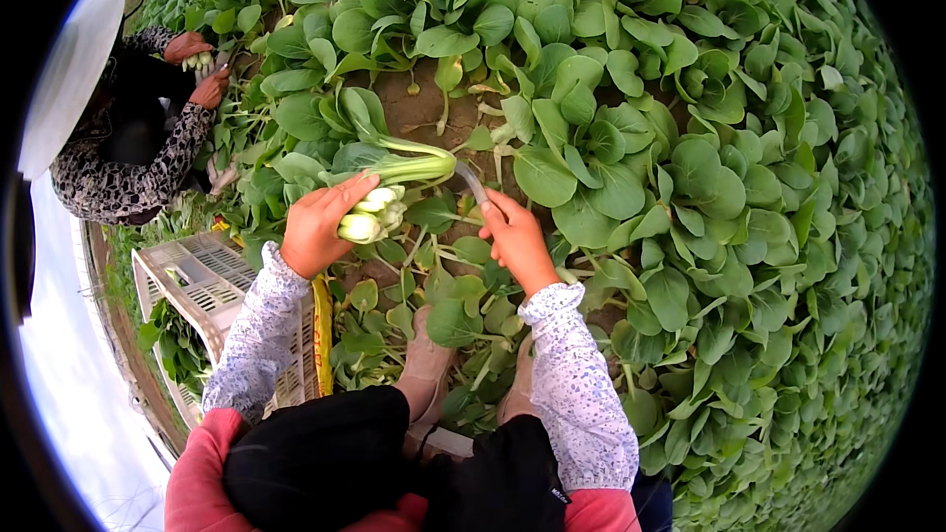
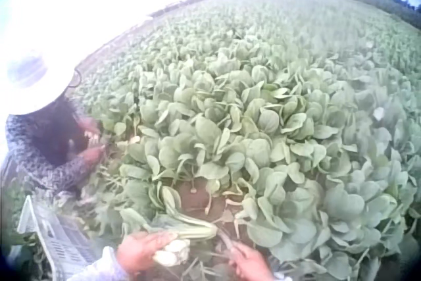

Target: The person sits on the ground in a field and uses a sickle to cut bunches of leafy green vegetables. They trim the stems and place the harvested vegetables into a white plastic basket.

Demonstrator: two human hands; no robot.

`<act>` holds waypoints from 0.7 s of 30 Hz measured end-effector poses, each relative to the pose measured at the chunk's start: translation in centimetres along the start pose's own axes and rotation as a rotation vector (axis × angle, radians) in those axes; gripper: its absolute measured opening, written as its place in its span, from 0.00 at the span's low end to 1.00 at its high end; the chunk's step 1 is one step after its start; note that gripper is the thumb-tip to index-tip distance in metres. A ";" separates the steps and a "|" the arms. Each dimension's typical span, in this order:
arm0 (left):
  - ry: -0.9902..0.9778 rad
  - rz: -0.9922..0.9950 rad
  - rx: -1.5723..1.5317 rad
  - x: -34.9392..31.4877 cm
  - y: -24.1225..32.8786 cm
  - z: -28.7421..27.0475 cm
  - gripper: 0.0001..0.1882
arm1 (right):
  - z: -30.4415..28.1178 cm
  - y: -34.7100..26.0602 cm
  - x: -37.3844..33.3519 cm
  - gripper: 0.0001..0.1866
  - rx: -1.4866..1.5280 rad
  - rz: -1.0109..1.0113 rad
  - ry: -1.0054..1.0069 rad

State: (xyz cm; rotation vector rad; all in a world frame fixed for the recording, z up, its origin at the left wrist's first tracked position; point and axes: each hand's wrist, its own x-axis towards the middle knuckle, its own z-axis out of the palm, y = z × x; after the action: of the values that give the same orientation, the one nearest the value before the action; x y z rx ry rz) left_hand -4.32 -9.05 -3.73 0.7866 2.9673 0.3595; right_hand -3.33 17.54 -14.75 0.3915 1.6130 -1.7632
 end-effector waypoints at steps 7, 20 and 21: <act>0.078 0.248 -0.038 -3.3 5.6 -2.2 0.34 | -1.0 -4.3 -6.4 0.22 0.392 -0.142 -0.180; 0.156 0.394 0.162 -6.4 7.9 -2.5 0.31 | -1.4 -4.9 -12.1 0.14 0.004 -0.125 0.094; 0.164 0.416 0.163 -6.3 8.2 -2.7 0.31 | -1.0 -5.1 -12.1 0.14 0.087 -0.101 0.003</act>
State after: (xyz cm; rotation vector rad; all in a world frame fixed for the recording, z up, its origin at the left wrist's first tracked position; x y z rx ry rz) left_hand 4.84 -5.80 0.76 1.4668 2.9902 0.2064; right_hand 1.55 21.93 -3.37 0.3587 1.5872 -1.9144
